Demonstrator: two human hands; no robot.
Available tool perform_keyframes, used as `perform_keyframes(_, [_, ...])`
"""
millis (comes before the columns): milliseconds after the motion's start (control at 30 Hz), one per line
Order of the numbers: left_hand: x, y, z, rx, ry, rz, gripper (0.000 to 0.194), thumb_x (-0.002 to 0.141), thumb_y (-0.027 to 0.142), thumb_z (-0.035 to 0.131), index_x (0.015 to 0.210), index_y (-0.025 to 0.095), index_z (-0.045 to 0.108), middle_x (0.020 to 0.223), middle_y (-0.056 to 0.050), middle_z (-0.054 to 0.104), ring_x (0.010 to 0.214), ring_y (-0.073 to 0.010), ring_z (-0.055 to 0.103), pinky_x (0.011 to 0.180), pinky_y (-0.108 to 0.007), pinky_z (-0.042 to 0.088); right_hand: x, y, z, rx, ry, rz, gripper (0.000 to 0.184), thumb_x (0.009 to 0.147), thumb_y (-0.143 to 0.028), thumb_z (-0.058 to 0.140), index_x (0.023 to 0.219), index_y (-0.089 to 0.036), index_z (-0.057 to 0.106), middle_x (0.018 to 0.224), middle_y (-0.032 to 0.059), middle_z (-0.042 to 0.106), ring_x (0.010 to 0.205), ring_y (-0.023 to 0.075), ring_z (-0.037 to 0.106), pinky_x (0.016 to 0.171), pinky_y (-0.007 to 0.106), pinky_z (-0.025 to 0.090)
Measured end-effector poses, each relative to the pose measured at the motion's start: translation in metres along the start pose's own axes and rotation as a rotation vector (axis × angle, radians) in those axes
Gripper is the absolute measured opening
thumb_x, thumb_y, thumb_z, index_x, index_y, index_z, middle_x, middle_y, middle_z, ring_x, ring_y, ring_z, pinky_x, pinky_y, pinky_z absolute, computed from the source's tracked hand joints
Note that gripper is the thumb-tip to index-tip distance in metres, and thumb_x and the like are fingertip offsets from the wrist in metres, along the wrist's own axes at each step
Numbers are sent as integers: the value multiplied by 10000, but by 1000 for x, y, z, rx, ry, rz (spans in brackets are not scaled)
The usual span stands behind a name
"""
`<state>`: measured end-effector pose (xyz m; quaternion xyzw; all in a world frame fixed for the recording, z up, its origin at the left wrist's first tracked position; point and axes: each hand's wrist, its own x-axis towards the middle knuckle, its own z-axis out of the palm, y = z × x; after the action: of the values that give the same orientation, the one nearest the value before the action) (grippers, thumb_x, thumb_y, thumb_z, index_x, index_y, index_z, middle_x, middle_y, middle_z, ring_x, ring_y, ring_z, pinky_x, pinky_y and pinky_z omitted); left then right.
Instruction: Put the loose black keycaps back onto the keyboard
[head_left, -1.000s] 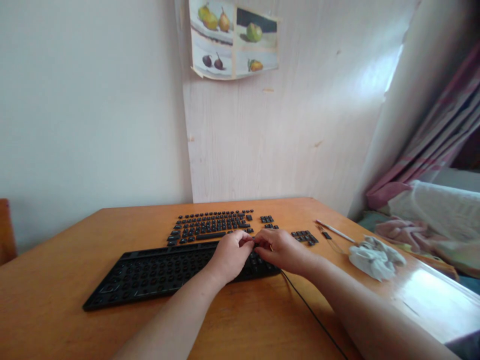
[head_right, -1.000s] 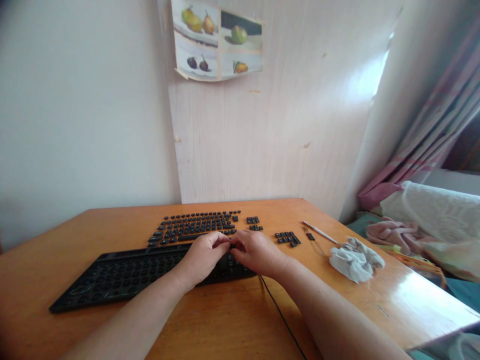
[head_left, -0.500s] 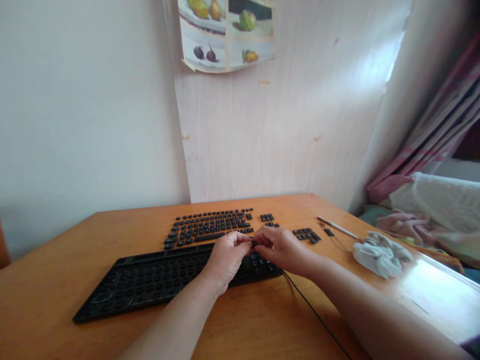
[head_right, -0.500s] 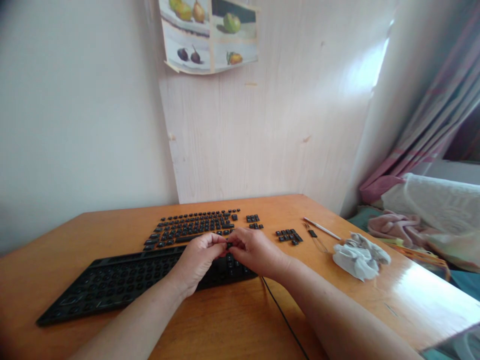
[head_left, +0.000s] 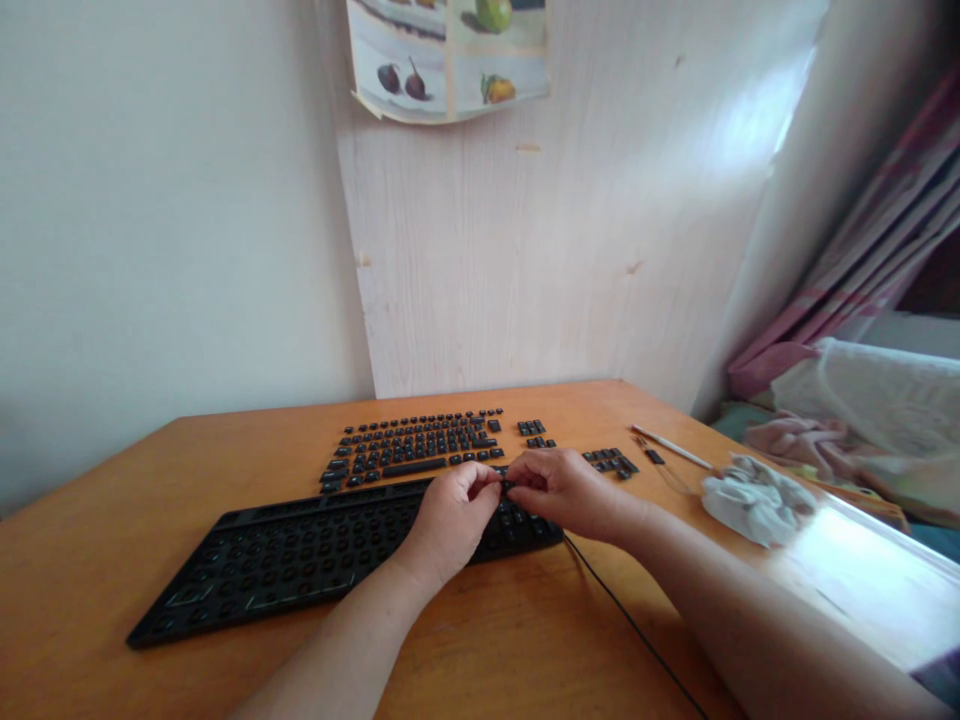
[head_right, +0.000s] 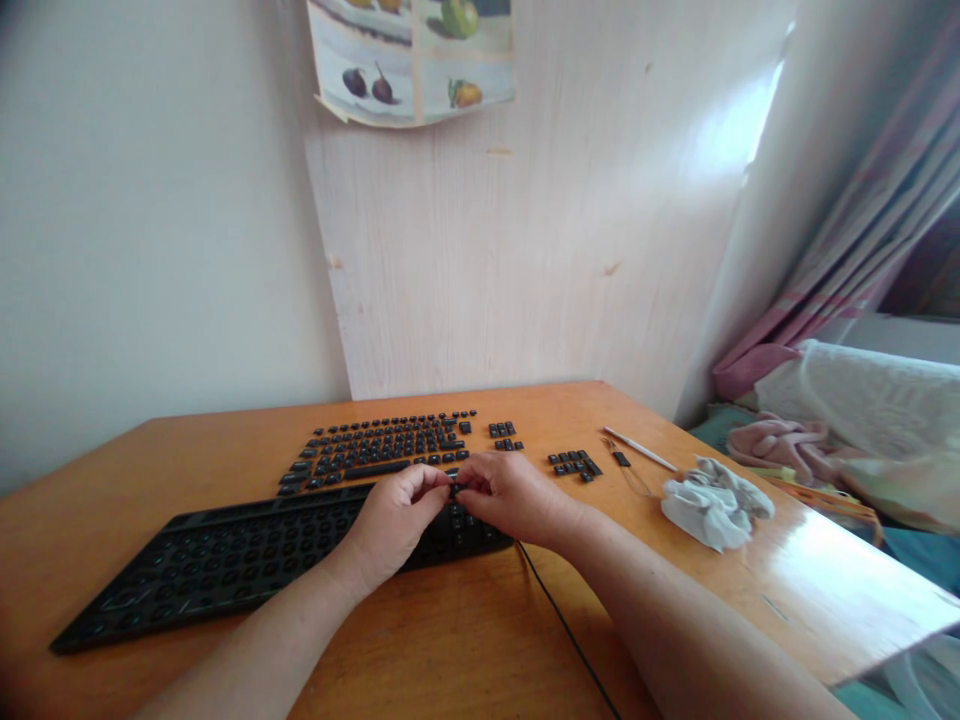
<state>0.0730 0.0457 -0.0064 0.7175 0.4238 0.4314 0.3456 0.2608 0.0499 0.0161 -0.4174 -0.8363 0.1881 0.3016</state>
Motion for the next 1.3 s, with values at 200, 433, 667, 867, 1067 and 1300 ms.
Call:
perform_keyframes(200, [-3, 3, -1, 392, 30, 202, 157, 831, 264, 535, 856, 230, 686, 893, -37, 688, 890, -209, 582, 828, -337, 414, 1, 14, -5, 11, -93, 109, 112, 728, -204, 600, 820, -157, 642, 625, -17, 574, 568, 97, 504, 494, 192, 361])
perform_keyframes(433, [-6, 1, 1, 638, 63, 225, 172, 825, 224, 532, 890, 263, 686, 911, -10, 683, 909, -204, 550, 814, -344, 388, 3, 21, -2, 33, -195, 166, 133, 718, -221, 602, 818, -152, 658, 609, -27, 557, 537, 87, 469, 475, 193, 326])
perform_keyframes(667, [-9, 0, 3, 715, 62, 233, 220, 824, 195, 519, 905, 305, 692, 923, 11, 675, 937, -206, 523, 815, -358, 354, 5, 22, -2, 72, -223, 220, 133, 705, -212, 605, 807, -141, 653, 577, -35, 529, 512, 82, 437, 449, 191, 291])
perform_keyframes(867, [-11, 0, 4, 722, 34, 248, 230, 818, 189, 520, 910, 308, 695, 948, 11, 666, 973, -215, 498, 841, -381, 337, 6, 21, 0, 101, -227, 253, 139, 693, -183, 593, 805, -131, 659, 573, -35, 529, 504, 79, 421, 448, 193, 289])
perform_keyframes(1067, [-11, 0, 4, 724, 22, 250, 241, 800, 173, 520, 885, 312, 698, 954, 14, 663, 979, -223, 485, 844, -396, 331, 7, 25, 2, 135, -231, 266, 137, 686, -180, 587, 792, -130, 658, 578, -32, 547, 515, 82, 435, 455, 192, 300])
perform_keyframes(1300, [-11, 0, 5, 728, 15, 233, 265, 793, 171, 506, 891, 314, 707, 973, 1, 662, 1002, -236, 471, 869, -417, 321, 7, 26, 4, 145, -225, 280, 132, 687, -195, 593, 787, -137, 657, 582, -33, 548, 517, 81, 437, 459, 195, 302])
